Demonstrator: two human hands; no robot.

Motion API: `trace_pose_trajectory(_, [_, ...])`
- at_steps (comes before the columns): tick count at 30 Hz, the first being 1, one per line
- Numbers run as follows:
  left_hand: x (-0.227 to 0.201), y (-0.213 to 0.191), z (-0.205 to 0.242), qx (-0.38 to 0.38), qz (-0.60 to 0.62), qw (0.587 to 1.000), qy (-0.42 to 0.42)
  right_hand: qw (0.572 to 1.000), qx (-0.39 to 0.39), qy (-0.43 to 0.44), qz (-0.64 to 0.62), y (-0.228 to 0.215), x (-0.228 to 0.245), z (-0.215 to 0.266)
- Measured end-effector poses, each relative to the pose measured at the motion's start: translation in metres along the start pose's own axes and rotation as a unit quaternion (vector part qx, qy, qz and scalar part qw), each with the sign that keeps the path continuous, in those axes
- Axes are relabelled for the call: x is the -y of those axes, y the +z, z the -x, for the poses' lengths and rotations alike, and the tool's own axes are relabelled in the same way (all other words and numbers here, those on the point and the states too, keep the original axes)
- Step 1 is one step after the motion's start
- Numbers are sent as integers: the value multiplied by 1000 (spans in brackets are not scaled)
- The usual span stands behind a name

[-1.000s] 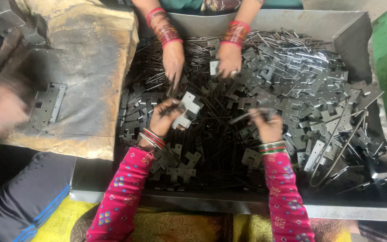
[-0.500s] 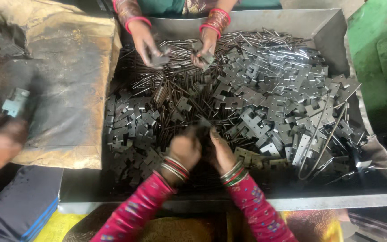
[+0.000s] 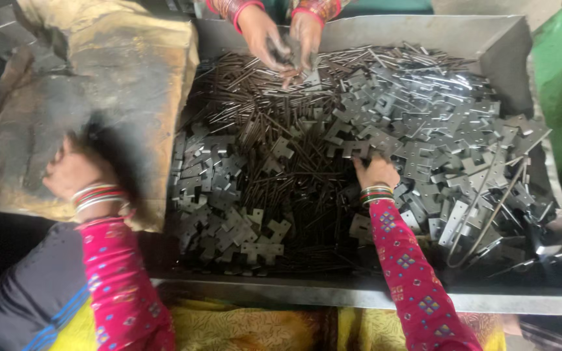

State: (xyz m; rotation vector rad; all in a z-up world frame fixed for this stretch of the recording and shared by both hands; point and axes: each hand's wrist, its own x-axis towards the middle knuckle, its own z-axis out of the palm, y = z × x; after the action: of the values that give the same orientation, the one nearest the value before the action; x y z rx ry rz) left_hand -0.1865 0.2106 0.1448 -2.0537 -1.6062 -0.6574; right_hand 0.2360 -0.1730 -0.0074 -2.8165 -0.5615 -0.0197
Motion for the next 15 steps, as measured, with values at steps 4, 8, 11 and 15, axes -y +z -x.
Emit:
trace_pose_trajectory(4, [-63,-9,28,-36,71,991,104,979,-154,-67,-111,3,12,14])
trace_pose_trajectory(8, [-159,-25,91,266,211,891,300,941,-214,-227,-132,-27,30,28])
trace_pose_trajectory(11, [-200,-26,162,459,85,793,391,895,-176,-253,-323,-55,35,45])
trace_pose_trajectory(15, [-204,-5,217,441,50,788,426,590,-20,28,-807,-89,29,51])
